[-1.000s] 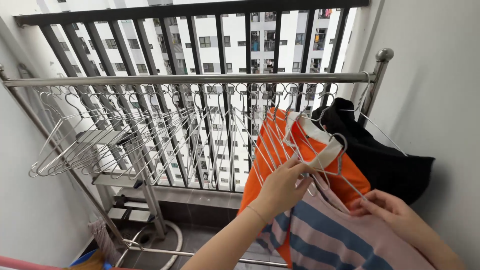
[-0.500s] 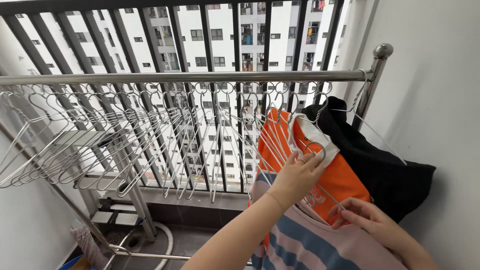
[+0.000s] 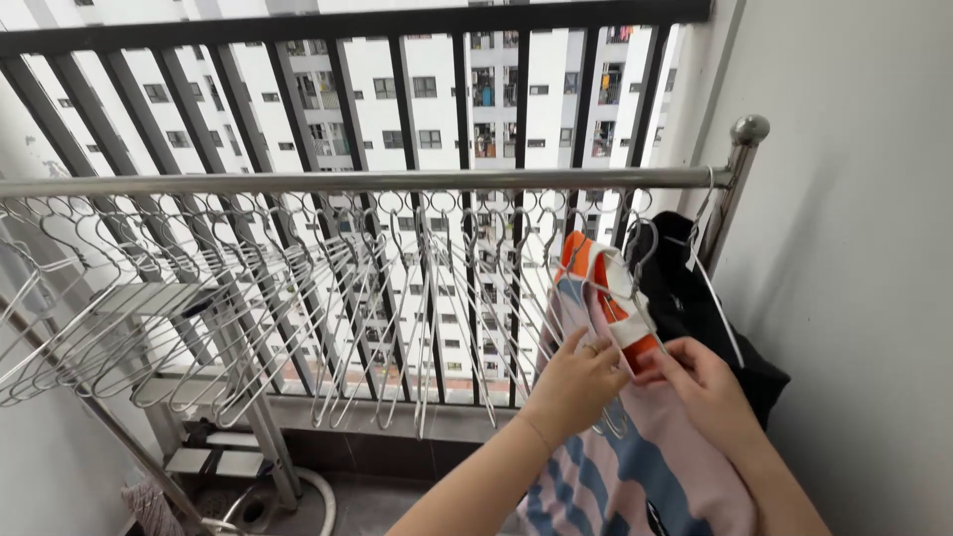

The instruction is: Hanging wet clothes from a washing machine onto hangers on a drying rack

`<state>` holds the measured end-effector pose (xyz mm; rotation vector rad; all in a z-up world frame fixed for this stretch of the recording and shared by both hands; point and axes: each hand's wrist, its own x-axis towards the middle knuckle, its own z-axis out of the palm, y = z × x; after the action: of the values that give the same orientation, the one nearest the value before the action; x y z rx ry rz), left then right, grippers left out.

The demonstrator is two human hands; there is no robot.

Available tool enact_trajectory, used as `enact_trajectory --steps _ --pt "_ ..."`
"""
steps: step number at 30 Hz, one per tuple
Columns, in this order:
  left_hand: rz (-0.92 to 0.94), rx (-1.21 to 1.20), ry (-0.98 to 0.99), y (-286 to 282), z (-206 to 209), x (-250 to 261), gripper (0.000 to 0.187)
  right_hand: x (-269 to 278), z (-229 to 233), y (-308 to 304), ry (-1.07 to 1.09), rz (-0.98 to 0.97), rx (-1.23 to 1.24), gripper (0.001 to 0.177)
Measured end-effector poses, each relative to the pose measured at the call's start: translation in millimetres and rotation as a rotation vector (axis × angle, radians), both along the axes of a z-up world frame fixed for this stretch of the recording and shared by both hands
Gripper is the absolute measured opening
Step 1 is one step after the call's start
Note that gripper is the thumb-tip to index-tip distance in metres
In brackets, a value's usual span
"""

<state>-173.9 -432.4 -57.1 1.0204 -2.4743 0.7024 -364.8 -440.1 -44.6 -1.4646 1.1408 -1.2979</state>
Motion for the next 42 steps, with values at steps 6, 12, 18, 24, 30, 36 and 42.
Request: enact_trajectory --steps 6,12,18,24,30,36,42 --pt "-0.060 0.035 0.124 15.0 11.2 4.1 0.020 46.4 10.8 -48.0 0.075 -0.141 -0.090 0.016" --pt "-0.124 0.043 0.210 8.6 -4.7 14.7 0.019 57.9 -19.6 -62.3 0.195 -0.171 -0.165 0.018" --pt "-0.085 0.213 0.261 21.6 2.1 20.2 0.030 59.6 -58.8 -106.4 0.353 -0.192 -0.099 0.022" --pt "-0.232 0.110 0.479 46.7 4.5 29.8 0.029 58.2 -23.3 -50.6 0.206 -0.147 -0.114 0.047" --pt "-0.133 0.174 0.839 105.3 38.9 50.6 0.033 95.8 75.6 77.2 0.109 -0.078 -0.260 0.022" --pt "0.019 0.039 1.026 185.6 52.1 114.4 0.033 156.5 70.7 121.0 0.068 0.090 -0.319 0.014" --pt "0.256 -0.097 1.135 310.2 62.0 175.3 0.031 207.4 67.1 198.5 0.023 0.278 -0.345 0.014"
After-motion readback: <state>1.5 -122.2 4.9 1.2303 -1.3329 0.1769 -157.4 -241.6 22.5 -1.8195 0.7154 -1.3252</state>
